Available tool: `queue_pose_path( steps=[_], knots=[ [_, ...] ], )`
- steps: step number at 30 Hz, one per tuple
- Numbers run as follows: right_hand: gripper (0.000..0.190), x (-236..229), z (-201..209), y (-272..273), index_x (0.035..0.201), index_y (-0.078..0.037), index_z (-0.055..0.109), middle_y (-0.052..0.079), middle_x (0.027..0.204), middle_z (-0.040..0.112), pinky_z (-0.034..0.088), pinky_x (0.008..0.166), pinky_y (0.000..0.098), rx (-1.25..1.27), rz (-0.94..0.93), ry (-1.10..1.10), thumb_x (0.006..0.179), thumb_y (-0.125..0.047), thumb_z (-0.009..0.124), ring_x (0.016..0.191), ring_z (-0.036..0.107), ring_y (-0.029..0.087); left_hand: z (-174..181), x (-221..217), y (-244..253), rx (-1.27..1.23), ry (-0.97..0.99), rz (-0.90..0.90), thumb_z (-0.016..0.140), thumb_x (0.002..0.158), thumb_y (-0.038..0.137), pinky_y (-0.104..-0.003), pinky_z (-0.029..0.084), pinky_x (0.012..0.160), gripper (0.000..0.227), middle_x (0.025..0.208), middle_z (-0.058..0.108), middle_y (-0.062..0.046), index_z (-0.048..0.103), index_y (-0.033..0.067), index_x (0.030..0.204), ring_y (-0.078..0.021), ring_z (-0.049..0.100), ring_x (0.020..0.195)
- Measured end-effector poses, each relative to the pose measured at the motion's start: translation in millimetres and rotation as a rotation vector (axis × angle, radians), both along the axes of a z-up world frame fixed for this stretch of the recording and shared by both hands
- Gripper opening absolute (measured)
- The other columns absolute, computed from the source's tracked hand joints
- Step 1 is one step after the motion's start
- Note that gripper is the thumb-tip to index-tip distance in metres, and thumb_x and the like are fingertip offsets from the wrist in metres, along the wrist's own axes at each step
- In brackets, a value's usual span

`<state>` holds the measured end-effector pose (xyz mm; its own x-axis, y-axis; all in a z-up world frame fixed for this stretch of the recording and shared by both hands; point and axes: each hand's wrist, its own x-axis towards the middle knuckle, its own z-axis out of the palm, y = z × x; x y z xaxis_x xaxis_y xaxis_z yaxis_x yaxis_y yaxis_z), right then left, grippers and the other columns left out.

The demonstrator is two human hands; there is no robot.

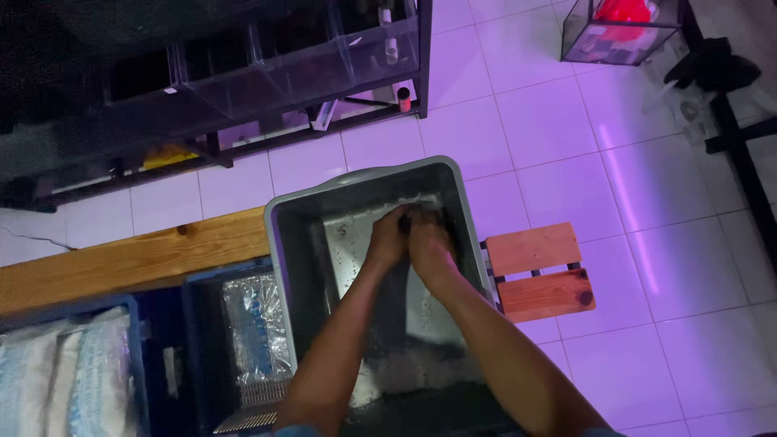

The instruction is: The person scoops white granular material from a large bin into small plastic bags using a cup. They then seal the bags and place them into a blue crate. The person repeats this process for multiple bags.

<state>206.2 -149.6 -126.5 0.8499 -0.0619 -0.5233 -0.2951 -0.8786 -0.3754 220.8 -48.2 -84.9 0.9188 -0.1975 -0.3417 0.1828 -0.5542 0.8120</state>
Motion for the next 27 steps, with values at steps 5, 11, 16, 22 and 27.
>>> queue_pose_path(
  steps=[5,11,16,22,27],
  knots=[
    [0.042,-39.9,25.9,2.1,0.133,-0.014,0.040,0.020,0.123,0.050,0.054,0.078,0.0519,-0.058,0.049,0.052,0.092,-0.009,0.035,0.104,0.060,0.043,43.2,-37.3,1.8,-0.077,0.068,-0.059,0.067,0.075,0.010,-0.047,0.042,0.102,0.055,0.120,0.058,-0.023,0.055,0.0051,0.128,-0.0411,0.051,0.118],
    [0.031,-105.4,30.8,2.4,0.117,-0.005,0.049,0.018,0.091,0.060,0.056,0.060,0.0454,-0.240,0.103,-0.271,0.088,-0.007,0.038,0.079,0.067,0.036,22.4,-86.0,4.9,-0.014,0.082,-0.165,0.067,0.075,0.009,-0.046,0.043,0.102,0.058,0.118,0.058,-0.022,0.053,0.0119,0.131,-0.0408,0.050,0.118],
    [0.030,-153.7,46.5,1.2,0.114,-0.004,0.049,0.014,0.088,0.064,0.058,0.060,0.0394,-0.324,0.177,-0.249,0.085,-0.007,0.042,0.076,0.070,0.032,48.0,-129.2,0.3,0.001,0.102,-0.247,0.064,0.075,0.002,-0.046,0.043,0.101,0.058,0.117,0.056,-0.027,0.051,0.0063,0.131,-0.0424,0.050,0.119],
    [0.032,-191.0,44.2,-11.0,0.117,-0.003,0.039,0.022,0.098,0.064,0.056,0.077,0.0467,-0.014,0.067,0.048,0.085,-0.008,0.038,0.091,0.067,0.040,38.2,-171.9,0.3,0.062,0.155,-0.331,0.065,0.075,0.007,-0.045,0.044,0.100,0.060,0.116,0.057,-0.026,0.050,0.0059,0.133,-0.0402,0.053,0.116],
    [0.031,-208.1,81.8,-16.2,0.110,0.001,0.052,0.022,0.090,0.067,0.057,0.070,0.0483,0.074,0.062,0.107,0.084,-0.013,0.045,0.088,0.067,0.042,49.2,-197.1,3.9,0.041,0.149,-0.409,0.063,0.076,0.008,-0.049,0.046,0.097,0.054,0.115,0.057,-0.031,0.051,-0.0018,0.129,-0.0459,0.054,0.112]
  ],
)
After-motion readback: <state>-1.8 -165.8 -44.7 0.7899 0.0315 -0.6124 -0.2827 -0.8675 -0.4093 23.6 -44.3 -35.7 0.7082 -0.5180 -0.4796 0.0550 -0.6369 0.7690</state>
